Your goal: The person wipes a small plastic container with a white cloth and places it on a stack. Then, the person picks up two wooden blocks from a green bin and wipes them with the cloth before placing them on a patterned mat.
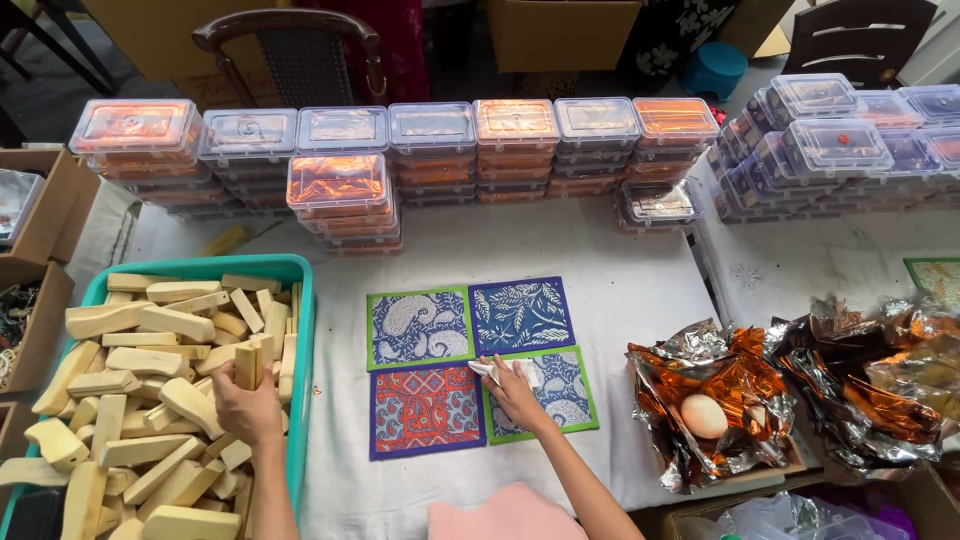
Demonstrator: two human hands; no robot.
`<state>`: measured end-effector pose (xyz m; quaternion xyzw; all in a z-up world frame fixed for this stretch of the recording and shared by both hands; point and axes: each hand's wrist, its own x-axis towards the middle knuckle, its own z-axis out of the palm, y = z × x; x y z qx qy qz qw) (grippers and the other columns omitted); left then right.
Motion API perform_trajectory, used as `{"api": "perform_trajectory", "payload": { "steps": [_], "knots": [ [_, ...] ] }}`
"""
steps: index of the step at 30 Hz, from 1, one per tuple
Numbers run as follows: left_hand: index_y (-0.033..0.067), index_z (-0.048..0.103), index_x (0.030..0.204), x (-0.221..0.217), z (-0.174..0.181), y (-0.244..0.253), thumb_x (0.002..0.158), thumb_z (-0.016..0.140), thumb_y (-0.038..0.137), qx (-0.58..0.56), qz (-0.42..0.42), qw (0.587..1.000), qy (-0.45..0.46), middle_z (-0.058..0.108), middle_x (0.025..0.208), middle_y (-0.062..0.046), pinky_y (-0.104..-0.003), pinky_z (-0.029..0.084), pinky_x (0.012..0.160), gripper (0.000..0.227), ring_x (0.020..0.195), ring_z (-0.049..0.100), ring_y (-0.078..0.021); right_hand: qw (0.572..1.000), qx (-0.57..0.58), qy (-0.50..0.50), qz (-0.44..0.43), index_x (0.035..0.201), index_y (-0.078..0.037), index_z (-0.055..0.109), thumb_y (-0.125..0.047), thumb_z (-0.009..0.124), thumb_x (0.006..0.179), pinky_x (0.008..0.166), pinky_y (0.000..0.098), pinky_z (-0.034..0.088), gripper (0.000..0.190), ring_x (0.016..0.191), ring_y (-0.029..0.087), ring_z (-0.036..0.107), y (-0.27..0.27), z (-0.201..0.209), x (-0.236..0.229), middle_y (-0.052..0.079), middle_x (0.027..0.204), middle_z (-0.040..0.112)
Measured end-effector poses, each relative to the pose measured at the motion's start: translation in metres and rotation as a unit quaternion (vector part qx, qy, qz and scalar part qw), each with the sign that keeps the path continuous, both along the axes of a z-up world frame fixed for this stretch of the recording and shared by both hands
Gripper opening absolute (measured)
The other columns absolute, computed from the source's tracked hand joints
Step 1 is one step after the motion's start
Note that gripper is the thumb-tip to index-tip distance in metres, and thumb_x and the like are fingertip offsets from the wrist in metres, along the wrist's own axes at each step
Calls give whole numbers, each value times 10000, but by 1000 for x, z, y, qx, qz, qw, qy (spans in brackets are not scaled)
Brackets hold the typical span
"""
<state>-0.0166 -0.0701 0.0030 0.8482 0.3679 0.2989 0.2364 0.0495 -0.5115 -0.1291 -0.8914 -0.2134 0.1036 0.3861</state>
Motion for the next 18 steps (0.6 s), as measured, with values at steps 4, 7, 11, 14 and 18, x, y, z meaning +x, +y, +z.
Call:
{"api": "perform_trajectory", "payload": {
  "steps": [4, 7, 11, 14, 18],
  "knots": [
    [63, 599, 1148, 2, 37, -50, 900, 891, 240, 78, -18, 995, -53, 718, 1178, -124, -473, 551, 862, 422, 1029, 704, -365, 986, 76, 126, -72, 1370, -64, 626, -458, 458, 1072, 1168, 472, 332, 521, 1331, 306, 551, -35, -44, 1, 153, 1287, 703],
    [82, 542, 1284, 25, 16, -105, 856, 824, 340, -238, -66, 969, -5, 679, 1078, -103, -375, 614, 717, 574, 865, 698, -245, 927, 156, 266, -212, 1325, -1, 673, -577, 446, 1059, 949, 448, 535, 674, 1073, 272, 669, -59, -46, 5, 162, 1155, 741],
    [22, 600, 1211, 61, -99, -191, 699, 915, 361, -387, -263, 884, -2, 721, 1045, -131, -370, 638, 710, 690, 866, 729, -218, 786, 384, 337, -349, 1347, -19, 605, -590, 490, 997, 879, 433, 567, 679, 1030, 253, 694, -81, 0, 8, 134, 1180, 722],
    [38, 640, 1239, 72, -143, -248, 708, 910, 315, -417, -319, 851, 16, 746, 1084, -130, -386, 630, 793, 657, 925, 747, -251, 716, 484, 345, -366, 1391, -48, 545, -580, 489, 980, 922, 430, 571, 675, 1083, 252, 699, -99, 10, 9, 117, 1247, 698],
    [85, 657, 1257, 63, -136, -278, 768, 869, 254, -174, -354, 917, 61, 685, 1166, -133, -445, 556, 925, 559, 1063, 680, -333, 672, 556, 323, -366, 1414, -30, 549, -624, 402, 1019, 987, 406, 553, 728, 1150, 244, 691, -110, 31, 0, 121, 1326, 686]
  ]
}}
